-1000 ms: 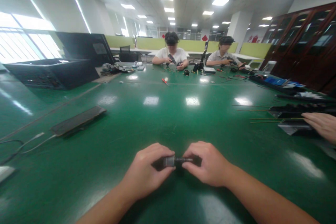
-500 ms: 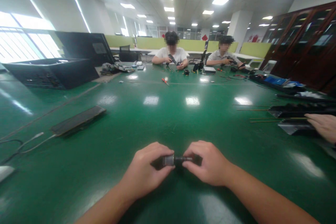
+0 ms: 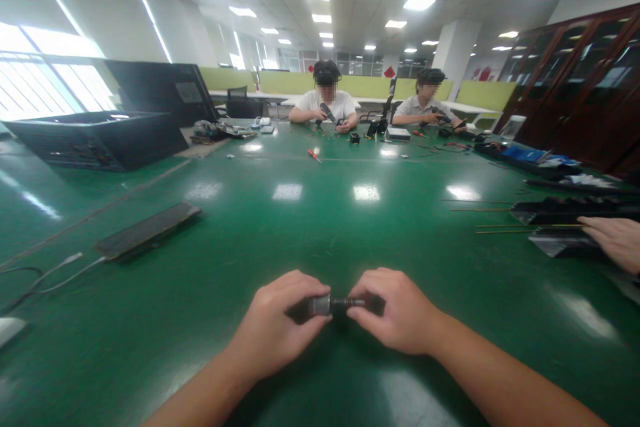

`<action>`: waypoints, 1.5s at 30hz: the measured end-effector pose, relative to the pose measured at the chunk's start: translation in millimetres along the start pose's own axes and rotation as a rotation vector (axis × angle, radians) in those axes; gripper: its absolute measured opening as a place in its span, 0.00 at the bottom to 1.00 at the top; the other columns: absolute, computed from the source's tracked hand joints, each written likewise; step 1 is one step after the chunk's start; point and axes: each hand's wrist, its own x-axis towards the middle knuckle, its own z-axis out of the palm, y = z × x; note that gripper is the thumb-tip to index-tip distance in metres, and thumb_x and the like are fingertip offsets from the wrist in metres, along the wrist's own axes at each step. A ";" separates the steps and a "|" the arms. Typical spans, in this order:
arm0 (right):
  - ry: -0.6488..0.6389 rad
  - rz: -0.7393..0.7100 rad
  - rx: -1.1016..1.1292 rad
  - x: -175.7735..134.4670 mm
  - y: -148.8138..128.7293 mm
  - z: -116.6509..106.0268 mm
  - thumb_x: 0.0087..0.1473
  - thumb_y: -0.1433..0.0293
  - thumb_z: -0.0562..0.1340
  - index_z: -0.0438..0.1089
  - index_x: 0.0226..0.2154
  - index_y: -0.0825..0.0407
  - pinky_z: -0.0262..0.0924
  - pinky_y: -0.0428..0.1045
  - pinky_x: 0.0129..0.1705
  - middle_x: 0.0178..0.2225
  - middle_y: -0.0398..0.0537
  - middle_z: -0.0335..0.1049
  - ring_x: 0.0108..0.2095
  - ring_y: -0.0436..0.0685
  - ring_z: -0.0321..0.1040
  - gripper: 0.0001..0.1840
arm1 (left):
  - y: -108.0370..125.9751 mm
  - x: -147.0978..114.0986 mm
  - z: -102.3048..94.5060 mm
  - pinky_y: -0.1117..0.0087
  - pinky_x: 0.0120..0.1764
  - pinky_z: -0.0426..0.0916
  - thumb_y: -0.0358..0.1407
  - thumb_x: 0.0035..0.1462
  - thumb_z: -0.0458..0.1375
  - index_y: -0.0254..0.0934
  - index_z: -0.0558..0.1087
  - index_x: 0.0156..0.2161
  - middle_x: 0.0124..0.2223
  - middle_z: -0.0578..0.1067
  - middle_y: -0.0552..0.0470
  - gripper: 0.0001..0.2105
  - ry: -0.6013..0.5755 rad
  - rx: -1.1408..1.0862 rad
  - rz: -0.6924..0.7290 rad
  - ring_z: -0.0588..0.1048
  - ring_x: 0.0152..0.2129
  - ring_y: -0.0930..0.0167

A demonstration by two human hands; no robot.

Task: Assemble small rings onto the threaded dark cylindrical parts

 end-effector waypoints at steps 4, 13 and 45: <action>-0.001 0.004 -0.004 -0.1 -0.1 -0.7 0.57 0.69 0.65 0.72 0.33 0.51 0.57 0.49 0.36 0.30 0.43 0.73 0.31 0.54 0.68 0.02 | 1.7 1.1 -0.8 0.72 0.38 0.74 0.31 0.54 0.66 0.40 0.78 0.41 0.37 0.81 0.52 0.09 0.002 -0.002 0.014 0.78 0.34 0.71; -0.007 0.011 -0.014 -0.2 0.7 0.3 0.57 0.69 0.65 0.72 0.33 0.51 0.56 0.49 0.37 0.30 0.43 0.73 0.31 0.54 0.68 0.02 | 0.3 -0.5 -0.6 0.73 0.39 0.73 0.30 0.54 0.66 0.41 0.77 0.43 0.38 0.80 0.54 0.10 -0.008 0.013 0.008 0.78 0.34 0.73; 0.026 0.067 -0.028 0.7 1.3 -1.6 0.56 0.70 0.65 0.73 0.32 0.51 0.58 0.49 0.36 0.29 0.43 0.74 0.31 0.54 0.69 0.02 | -5.2 0.3 -4.4 0.72 0.41 0.74 0.30 0.54 0.66 0.41 0.78 0.44 0.40 0.81 0.51 0.11 0.028 0.032 0.018 0.79 0.36 0.71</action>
